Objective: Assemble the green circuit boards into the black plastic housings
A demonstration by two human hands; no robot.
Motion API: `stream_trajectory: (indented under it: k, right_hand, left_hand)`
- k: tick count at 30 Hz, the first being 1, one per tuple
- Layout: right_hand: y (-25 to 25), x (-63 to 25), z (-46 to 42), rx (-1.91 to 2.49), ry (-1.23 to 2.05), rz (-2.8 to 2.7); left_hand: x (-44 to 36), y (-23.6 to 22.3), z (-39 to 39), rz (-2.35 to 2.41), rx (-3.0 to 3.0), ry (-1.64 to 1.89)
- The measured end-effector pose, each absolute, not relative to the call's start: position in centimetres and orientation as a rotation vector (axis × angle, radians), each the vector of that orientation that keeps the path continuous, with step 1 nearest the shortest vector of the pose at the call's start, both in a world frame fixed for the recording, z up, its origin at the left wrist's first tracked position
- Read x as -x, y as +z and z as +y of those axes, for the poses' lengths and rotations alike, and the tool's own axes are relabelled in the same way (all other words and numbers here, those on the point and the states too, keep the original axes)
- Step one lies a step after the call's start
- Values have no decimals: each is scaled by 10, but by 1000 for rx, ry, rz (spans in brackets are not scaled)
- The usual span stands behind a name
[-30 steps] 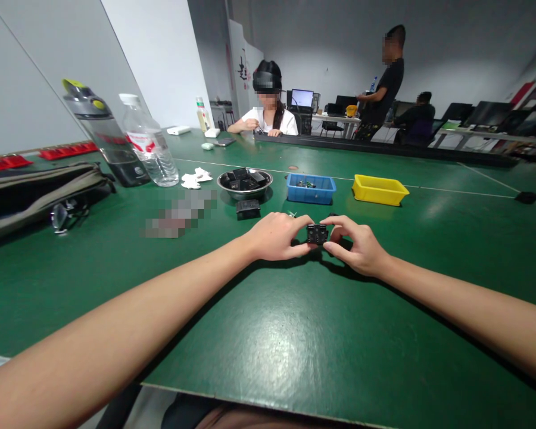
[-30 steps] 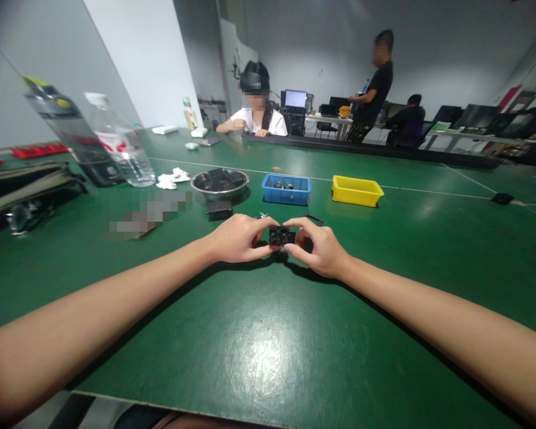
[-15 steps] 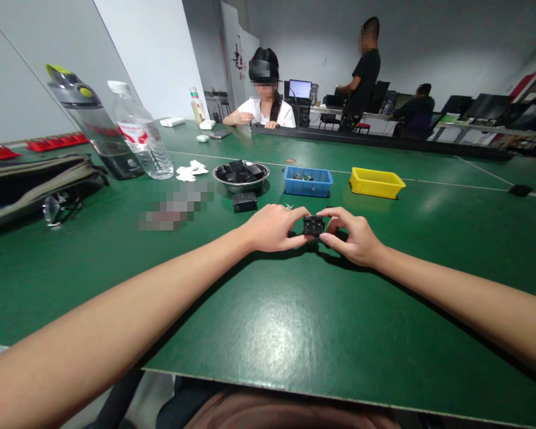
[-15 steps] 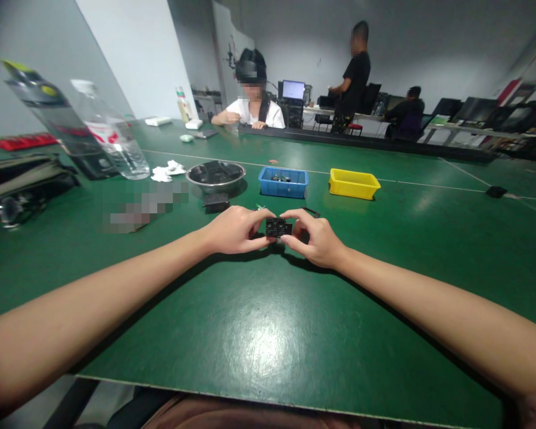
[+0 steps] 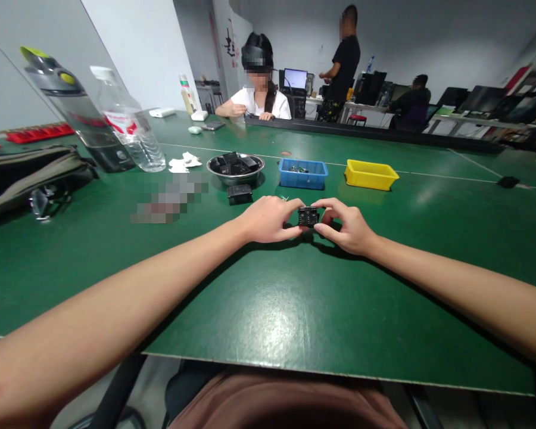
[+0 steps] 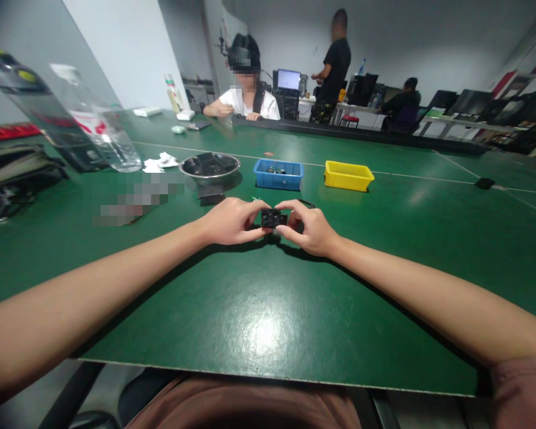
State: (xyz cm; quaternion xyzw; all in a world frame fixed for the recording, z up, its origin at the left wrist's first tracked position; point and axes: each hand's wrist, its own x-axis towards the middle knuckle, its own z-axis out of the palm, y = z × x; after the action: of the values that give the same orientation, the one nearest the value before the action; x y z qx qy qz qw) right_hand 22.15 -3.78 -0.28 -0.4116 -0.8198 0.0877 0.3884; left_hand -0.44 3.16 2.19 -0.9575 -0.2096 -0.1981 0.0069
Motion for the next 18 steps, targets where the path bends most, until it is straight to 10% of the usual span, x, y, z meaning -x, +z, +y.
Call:
stream_trajectory:
  k: [18]
  right_hand:
    - [-4, -221, -37, 1022, 243, -2086]
  left_hand:
    - [6, 22, 31, -674, 2993, -605]
